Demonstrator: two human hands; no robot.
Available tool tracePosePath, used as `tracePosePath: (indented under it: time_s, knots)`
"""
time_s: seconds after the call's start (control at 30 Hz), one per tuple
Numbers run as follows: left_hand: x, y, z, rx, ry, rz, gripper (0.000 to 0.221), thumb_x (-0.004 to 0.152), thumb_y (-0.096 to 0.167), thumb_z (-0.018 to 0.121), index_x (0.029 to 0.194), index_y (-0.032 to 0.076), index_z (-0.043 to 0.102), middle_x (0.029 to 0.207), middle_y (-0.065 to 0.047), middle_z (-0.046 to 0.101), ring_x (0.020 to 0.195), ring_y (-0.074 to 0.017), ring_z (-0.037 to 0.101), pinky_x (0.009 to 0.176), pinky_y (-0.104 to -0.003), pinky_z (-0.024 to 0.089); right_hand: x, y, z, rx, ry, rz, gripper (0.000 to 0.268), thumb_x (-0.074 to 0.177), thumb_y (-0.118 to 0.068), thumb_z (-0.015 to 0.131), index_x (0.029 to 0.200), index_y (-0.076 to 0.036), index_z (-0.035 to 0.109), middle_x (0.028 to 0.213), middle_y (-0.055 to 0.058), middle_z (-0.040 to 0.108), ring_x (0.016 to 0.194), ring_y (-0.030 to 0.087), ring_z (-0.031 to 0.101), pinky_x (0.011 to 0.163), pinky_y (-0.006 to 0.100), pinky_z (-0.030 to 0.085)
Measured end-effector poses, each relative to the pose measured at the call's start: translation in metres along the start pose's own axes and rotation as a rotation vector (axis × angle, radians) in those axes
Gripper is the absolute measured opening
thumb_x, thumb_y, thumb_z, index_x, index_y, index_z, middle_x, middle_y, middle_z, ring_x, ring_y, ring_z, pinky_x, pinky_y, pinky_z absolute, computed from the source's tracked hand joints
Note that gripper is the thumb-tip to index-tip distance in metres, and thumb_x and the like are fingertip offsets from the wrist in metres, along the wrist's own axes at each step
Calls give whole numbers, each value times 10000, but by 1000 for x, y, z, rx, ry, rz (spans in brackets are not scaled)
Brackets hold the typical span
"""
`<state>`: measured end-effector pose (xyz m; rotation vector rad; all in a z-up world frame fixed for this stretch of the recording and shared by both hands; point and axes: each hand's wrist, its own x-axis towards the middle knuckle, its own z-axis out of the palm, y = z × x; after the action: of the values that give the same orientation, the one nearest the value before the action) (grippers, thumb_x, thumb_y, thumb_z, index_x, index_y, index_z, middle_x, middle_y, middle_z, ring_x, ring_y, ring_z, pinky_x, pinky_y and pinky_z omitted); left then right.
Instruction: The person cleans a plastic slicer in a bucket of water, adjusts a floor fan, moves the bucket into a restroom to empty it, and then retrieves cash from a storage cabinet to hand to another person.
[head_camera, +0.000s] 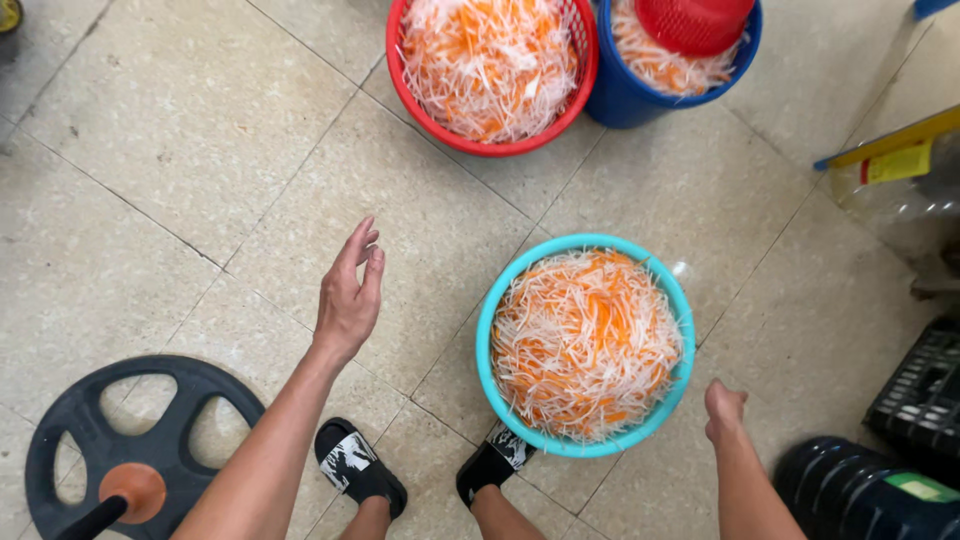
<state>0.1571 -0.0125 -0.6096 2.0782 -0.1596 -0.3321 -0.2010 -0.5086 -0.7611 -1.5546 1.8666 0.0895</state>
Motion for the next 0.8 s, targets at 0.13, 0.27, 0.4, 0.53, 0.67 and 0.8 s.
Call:
tracePosePath:
  time_s: [0.13,0.27,0.4,0.53,0.67,0.8]
  knots:
    - [-4,65,-71,90,118,128,392,1116,311,482,1369,64,651,1369,-177,689,1315,-321,633,1155,-391,444,-70,-96,-6,-10,-151,-335,785,956,-307,590,1609,15,298,1448,295,585,1309,360,589,1089,435,456]
    - [-25,142,-189,-79,218,111,423,1068,321,483,1351,50,644,1368,-175,669,1283,-302,644,1068,-365,489,-226,-218,28,14,-467,-689,580,963,-306,625,1472,-39,545,1402,183,653,1267,290,621,1054,390,478]
    - [-62,206,-327,-147,401,153,429,1036,272,544,1405,57,590,1372,-185,661,1262,-294,655,1049,-374,498,-459,-335,46,-71,-828,-902,543,973,-284,615,1468,-70,548,1372,147,665,1276,234,621,1057,359,471]
    - [-126,243,-454,-221,589,88,500,1018,239,580,1495,112,498,1356,-185,664,1202,-275,695,1011,-376,541,-698,-390,45,-174,-1138,-1166,497,989,-263,594,1438,-50,572,1348,135,700,1236,205,655,1047,333,482]
    - [-199,266,-542,-235,740,-12,581,986,250,605,1532,155,429,1343,-179,660,1180,-280,692,940,-389,563,-879,-403,39,-332,-1488,-1182,497,1002,-236,556,1465,-60,526,1305,124,707,1159,194,690,1012,330,497]
    - [-287,271,-595,-155,934,-115,620,956,247,646,1532,157,435,1324,-183,669,1194,-301,689,950,-404,563,-991,-377,28,-547,-1702,-1290,479,1003,-199,546,1458,-49,540,1266,129,716,1123,194,708,985,344,521]
